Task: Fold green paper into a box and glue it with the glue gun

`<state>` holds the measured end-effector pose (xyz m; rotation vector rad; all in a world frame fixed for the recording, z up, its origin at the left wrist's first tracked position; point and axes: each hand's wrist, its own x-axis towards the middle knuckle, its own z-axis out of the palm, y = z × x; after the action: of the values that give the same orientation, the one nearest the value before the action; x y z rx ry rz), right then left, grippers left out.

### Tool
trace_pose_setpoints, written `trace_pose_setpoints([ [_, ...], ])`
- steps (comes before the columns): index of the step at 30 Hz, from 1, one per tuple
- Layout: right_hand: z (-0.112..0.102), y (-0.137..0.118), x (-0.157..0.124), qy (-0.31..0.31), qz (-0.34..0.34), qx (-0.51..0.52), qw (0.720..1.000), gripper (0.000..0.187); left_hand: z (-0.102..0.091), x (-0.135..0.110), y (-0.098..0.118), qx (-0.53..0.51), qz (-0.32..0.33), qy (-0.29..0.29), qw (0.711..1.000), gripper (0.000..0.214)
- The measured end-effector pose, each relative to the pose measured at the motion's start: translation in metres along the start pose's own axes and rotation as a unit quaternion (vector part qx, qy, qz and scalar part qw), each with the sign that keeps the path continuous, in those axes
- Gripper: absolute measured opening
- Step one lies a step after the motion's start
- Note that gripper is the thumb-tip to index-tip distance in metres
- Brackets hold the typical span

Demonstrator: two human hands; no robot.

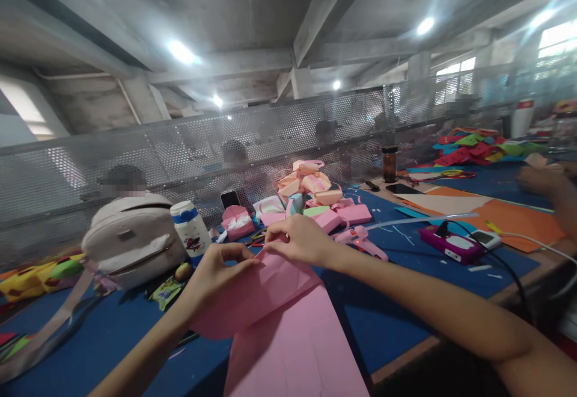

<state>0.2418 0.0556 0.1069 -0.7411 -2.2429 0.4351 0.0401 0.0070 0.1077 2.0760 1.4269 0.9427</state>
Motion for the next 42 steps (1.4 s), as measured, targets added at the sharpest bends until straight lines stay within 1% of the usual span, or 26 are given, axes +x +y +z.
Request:
trace_pose_setpoints([
  [6, -0.013, 0.009, 0.001, 0.014, -0.002, 0.009, 1.000, 0.016, -0.001, -0.004, 0.006, -0.048, -0.047, 0.014, 0.998, 0.026],
  [7, -0.016, 0.012, 0.002, 0.023, -0.005, 0.013, 1.000, 0.016, -0.001, -0.005, 0.005, -0.055, -0.053, 0.020, 0.997, 0.026],
  [11, -0.024, 0.017, 0.005, 0.119, 0.000, 0.058, 0.991, 0.017, -0.002, -0.008, -0.001, -0.091, -0.081, 0.031, 0.992, 0.027],
  [12, -0.024, 0.016, 0.005, 0.134, 0.002, 0.076, 0.988, 0.017, -0.002, -0.008, -0.003, -0.102, -0.086, 0.031, 0.991, 0.027],
  [13, -0.023, 0.016, 0.005, 0.133, 0.002, 0.094, 0.987, 0.017, -0.002, -0.008, -0.005, -0.110, -0.087, 0.033, 0.990, 0.028],
  [14, -0.021, 0.014, 0.005, 0.117, 0.001, 0.110, 0.987, 0.016, -0.002, -0.008, -0.007, -0.114, -0.083, 0.035, 0.989, 0.029],
  [17, -0.009, 0.012, 0.004, 0.041, 0.005, 0.133, 0.990, 0.012, -0.004, -0.005, -0.010, -0.112, -0.062, 0.038, 0.991, 0.030],
  [18, -0.004, 0.012, 0.005, 0.028, 0.012, 0.141, 0.989, 0.011, -0.004, -0.004, -0.010, -0.109, -0.056, 0.036, 0.992, 0.030],
  [22, 0.010, 0.013, 0.007, 0.020, 0.033, 0.173, 0.984, 0.010, -0.005, 0.003, -0.006, -0.085, -0.032, 0.031, 0.995, 0.025],
  [26, 0.015, 0.009, 0.012, 0.015, 0.030, 0.170, 0.985, 0.010, -0.001, 0.011, 0.000, -0.057, 0.001, 0.054, 0.997, 0.027],
  [29, 0.015, 0.008, 0.014, 0.021, 0.019, 0.167, 0.986, 0.010, 0.001, 0.013, 0.001, -0.042, 0.026, 0.071, 0.996, 0.031],
  [32, 0.011, 0.011, 0.014, 0.018, 0.012, 0.178, 0.984, 0.012, 0.002, 0.009, 0.001, -0.033, 0.027, 0.072, 0.996, 0.033],
  [38, -0.003, 0.023, 0.014, 0.042, 0.021, 0.169, 0.984, 0.015, -0.003, -0.006, -0.008, -0.039, -0.037, 0.050, 0.997, 0.034],
  [42, -0.012, 0.028, 0.014, 0.045, 0.028, 0.161, 0.985, 0.017, -0.008, -0.020, -0.017, -0.026, -0.052, 0.064, 0.996, 0.036],
])
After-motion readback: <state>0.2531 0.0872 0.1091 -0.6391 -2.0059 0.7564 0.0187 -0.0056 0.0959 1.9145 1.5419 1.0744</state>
